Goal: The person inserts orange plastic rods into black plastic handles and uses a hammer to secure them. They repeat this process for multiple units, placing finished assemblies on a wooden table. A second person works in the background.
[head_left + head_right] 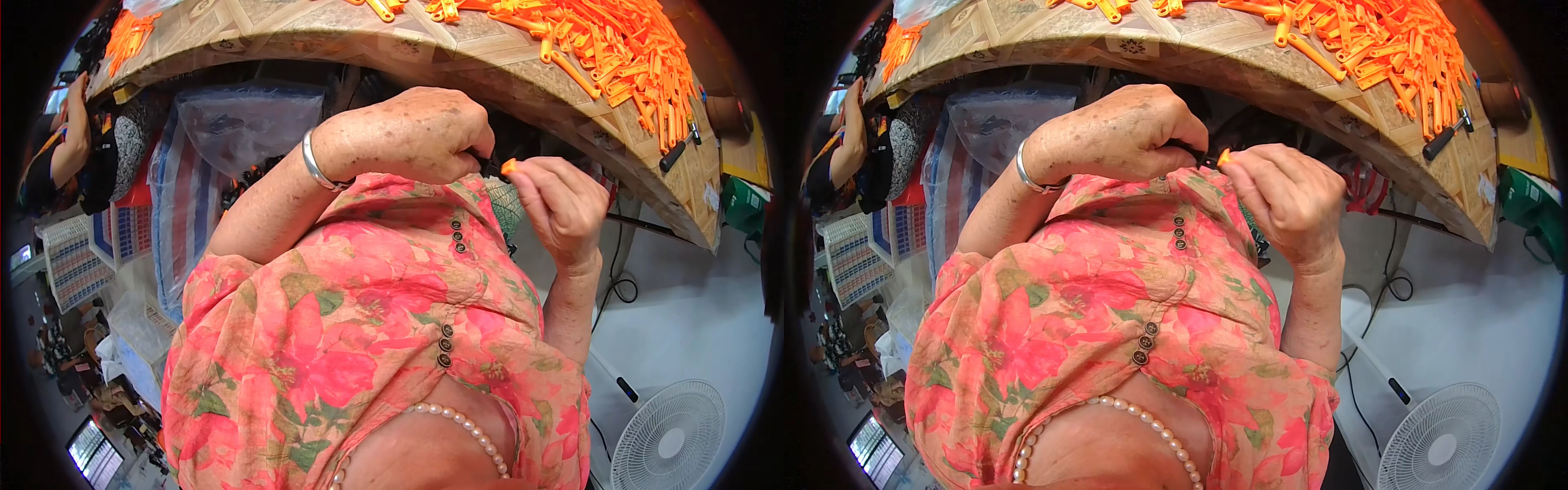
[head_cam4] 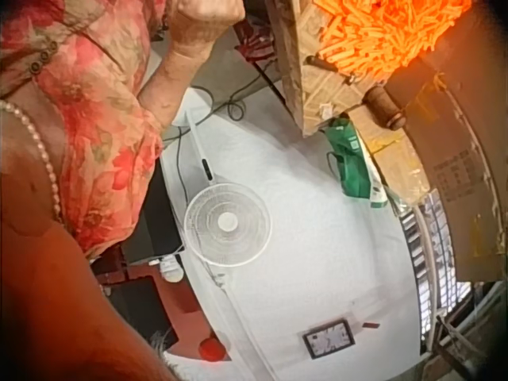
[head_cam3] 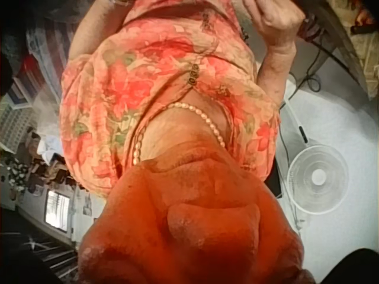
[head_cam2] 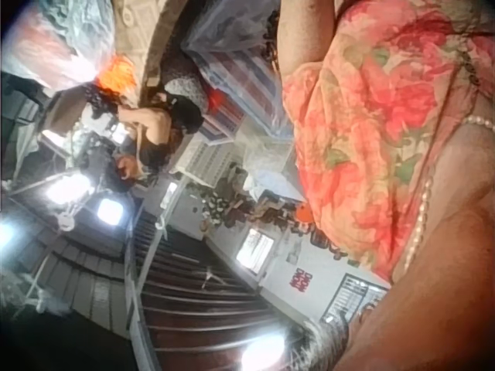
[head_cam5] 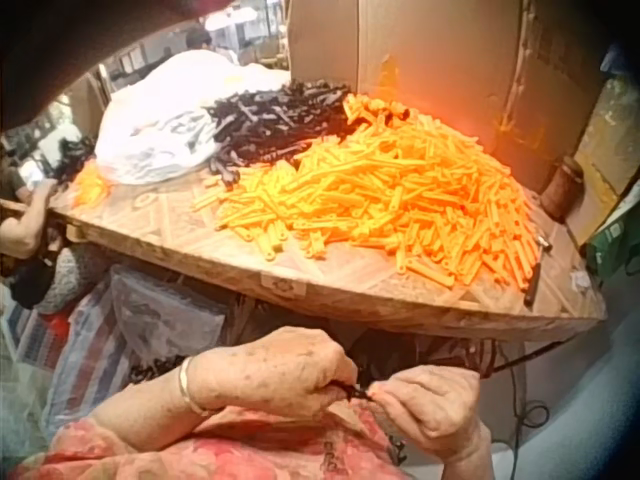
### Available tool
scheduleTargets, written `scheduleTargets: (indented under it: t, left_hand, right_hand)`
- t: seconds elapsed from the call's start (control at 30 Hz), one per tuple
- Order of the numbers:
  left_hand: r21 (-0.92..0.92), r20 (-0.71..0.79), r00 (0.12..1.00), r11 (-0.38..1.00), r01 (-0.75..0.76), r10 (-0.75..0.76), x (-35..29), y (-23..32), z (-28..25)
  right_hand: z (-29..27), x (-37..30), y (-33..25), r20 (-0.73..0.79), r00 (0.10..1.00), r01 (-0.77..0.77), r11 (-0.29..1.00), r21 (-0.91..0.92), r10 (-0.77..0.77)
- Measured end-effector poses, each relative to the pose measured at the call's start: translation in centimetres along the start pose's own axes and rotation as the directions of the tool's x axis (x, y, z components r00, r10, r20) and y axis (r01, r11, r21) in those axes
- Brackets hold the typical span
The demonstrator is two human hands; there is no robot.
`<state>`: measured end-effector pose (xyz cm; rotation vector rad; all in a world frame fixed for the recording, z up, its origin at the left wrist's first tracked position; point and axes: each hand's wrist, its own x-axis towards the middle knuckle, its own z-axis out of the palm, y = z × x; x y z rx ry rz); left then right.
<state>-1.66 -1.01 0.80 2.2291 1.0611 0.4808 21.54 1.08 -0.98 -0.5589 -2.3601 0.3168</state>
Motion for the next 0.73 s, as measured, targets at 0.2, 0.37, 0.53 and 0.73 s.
scheduleTargets:
  t: [0.2, 0.37, 0.53, 0.73]
  left_hand:
    - [-0.264, 0.074, 0.995, 0.961, 0.081, -0.063, 0.1, -0.1, -0.2]
    - [-0.455, 0.121, 0.985, 0.875, 0.167, -0.124, 0.0, -0.6, 0.2]
    - [-0.381, 0.092, 0.991, 0.916, 0.125, -0.097, -0.2, -0.6, 0.3]
    - [-0.347, 0.073, 0.985, 0.921, 0.174, -0.159, 0.1, -0.8, 0.3]
  right_hand:
    - [-0.5, 0.3, -0.5, -0.132, 0.984, -0.103, 0.990, 0.099, 0.115]
    - [0.1, 0.7, -0.6, -0.058, 0.976, -0.200, 0.967, 0.159, 0.211]
    - [0.5, 0.2, 0.2, 0.111, 0.935, -0.353, 0.844, 0.405, 0.337]
    - [0.3, 0.3, -0.3, -0.002, 0.910, -0.368, 0.809, 0.458, 0.415]
